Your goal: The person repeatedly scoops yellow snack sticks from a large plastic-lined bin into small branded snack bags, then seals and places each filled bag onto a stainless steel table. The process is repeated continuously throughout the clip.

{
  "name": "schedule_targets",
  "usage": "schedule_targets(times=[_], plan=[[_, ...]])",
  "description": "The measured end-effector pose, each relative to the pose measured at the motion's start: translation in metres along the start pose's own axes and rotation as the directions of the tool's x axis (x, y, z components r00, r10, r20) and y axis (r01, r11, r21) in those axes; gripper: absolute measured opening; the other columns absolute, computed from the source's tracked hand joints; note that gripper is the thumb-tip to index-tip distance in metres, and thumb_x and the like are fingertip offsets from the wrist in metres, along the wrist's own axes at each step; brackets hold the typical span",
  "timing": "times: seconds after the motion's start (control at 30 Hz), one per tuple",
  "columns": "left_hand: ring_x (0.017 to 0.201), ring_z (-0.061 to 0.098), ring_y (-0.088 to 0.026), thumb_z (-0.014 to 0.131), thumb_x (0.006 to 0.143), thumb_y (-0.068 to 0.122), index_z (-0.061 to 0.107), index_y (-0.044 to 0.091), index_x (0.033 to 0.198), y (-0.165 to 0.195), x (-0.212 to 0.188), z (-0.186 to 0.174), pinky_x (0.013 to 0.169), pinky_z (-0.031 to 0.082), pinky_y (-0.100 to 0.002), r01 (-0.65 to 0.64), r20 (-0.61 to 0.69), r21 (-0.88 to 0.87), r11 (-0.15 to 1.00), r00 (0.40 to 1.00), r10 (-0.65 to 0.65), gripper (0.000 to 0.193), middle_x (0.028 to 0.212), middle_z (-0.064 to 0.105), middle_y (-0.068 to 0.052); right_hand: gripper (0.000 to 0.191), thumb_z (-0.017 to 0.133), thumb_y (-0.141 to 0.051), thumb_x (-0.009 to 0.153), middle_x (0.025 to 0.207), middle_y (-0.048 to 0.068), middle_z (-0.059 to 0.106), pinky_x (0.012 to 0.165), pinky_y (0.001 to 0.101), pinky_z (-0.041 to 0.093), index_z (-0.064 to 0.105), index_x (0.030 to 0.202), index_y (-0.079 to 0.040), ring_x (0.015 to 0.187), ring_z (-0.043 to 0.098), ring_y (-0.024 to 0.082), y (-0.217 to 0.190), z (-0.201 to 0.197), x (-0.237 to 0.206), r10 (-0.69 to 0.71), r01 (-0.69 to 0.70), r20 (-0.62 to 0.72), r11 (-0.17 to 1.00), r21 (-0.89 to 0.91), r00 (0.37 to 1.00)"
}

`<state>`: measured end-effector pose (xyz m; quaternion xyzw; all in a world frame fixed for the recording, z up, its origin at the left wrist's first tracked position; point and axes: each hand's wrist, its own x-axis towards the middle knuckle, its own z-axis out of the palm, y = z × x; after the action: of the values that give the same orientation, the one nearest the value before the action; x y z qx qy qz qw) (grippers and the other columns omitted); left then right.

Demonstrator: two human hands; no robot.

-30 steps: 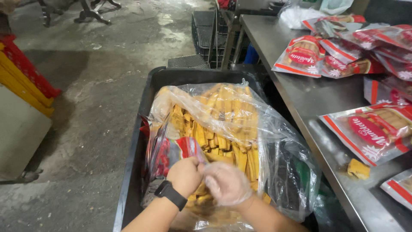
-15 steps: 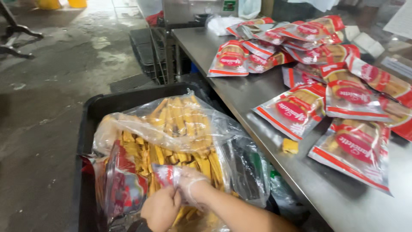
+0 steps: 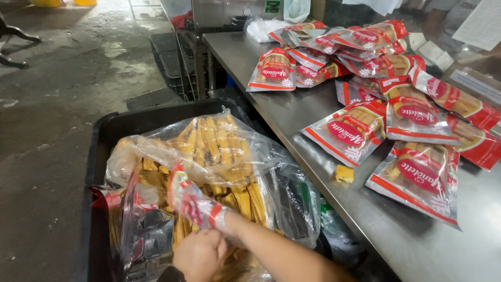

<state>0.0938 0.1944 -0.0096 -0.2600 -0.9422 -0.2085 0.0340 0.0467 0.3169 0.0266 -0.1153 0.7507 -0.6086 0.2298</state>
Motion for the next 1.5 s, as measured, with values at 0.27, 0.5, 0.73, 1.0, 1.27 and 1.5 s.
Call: schedule_targets(times=[0.27,0.5,0.73,1.0,1.27,1.5], plan=[[0.077,0.068,-0.035,0.076,0.084,0.026,0.069,0.012,0.074,0.022,-0.011,0.056,0.071,0.057,-0.046,-0.653,-0.111,-0.191,0.733,0.756,0.645,0.019,0.074,0.066,-0.012,0.029,0.054,-0.019,0.098,0.109,0.017,0.066,0.089,0.0446,0.052,0.062,0.122,-0.004,0.102,0.065,0.032,-0.007,-0.001,-0.002,-0.178,0.086,0.102,0.81,0.58,0.979],[0.084,0.067,-0.032,0.078,0.07,0.021,0.073,0.011,0.087,-0.009,0.001,-0.027,0.076,0.051,-0.045,-0.216,-0.47,-0.321,0.922,0.882,0.044,0.02,0.086,0.072,-0.01,0.031,0.052,-0.018,0.1,0.113,0.017,0.065,0.093,0.0428,0.051,0.06,0.125,-0.003,0.107,0.064,0.031,-0.01,0.003,-0.012,-0.177,0.034,0.179,0.795,0.605,0.968],[0.075,0.073,-0.019,0.076,0.087,0.023,0.074,0.0,0.101,-0.089,0.011,-0.056,0.071,0.057,-0.034,0.226,-0.168,-0.632,0.741,0.894,-0.415,0.027,0.085,0.073,-0.01,0.033,0.05,-0.018,0.102,0.118,0.017,0.065,0.098,0.0411,0.05,0.058,0.129,-0.001,0.112,0.063,0.03,-0.003,0.004,-0.027,-0.143,-0.054,0.257,0.773,0.632,0.956],[0.067,0.071,-0.013,0.083,0.078,0.021,0.074,0.0,0.109,-0.083,0.011,-0.049,0.064,0.056,-0.03,0.21,-0.196,-0.608,0.765,0.895,-0.402,0.039,0.08,0.075,-0.009,0.035,0.047,-0.018,0.104,0.124,0.017,0.064,0.103,0.0391,0.049,0.055,0.133,0.001,0.117,0.062,0.028,0.003,0.002,-0.036,-0.131,-0.09,0.292,0.766,0.637,0.947],[0.065,0.067,-0.016,0.084,0.077,0.022,0.071,0.0,0.106,-0.073,0.012,-0.052,0.061,0.054,-0.031,0.289,-0.112,-0.67,0.684,0.871,-0.478,0.039,0.073,0.073,-0.01,0.038,0.045,-0.017,0.106,0.129,0.017,0.062,0.108,0.0371,0.049,0.053,0.137,0.002,0.123,0.06,0.026,0.007,-0.001,-0.04,-0.116,-0.1,0.289,0.766,0.636,0.95],[0.075,0.07,-0.015,0.079,0.081,0.021,0.077,0.005,0.095,-0.1,0.009,-0.064,0.07,0.056,-0.031,0.149,-0.048,-0.515,0.844,0.978,-0.202,0.021,0.081,0.074,-0.004,0.04,0.043,-0.017,0.108,0.134,0.017,0.062,0.112,0.0353,0.048,0.051,0.14,0.004,0.128,0.059,0.025,0.022,0.0,-0.02,-0.254,0.181,0.304,0.951,0.25,0.918]])
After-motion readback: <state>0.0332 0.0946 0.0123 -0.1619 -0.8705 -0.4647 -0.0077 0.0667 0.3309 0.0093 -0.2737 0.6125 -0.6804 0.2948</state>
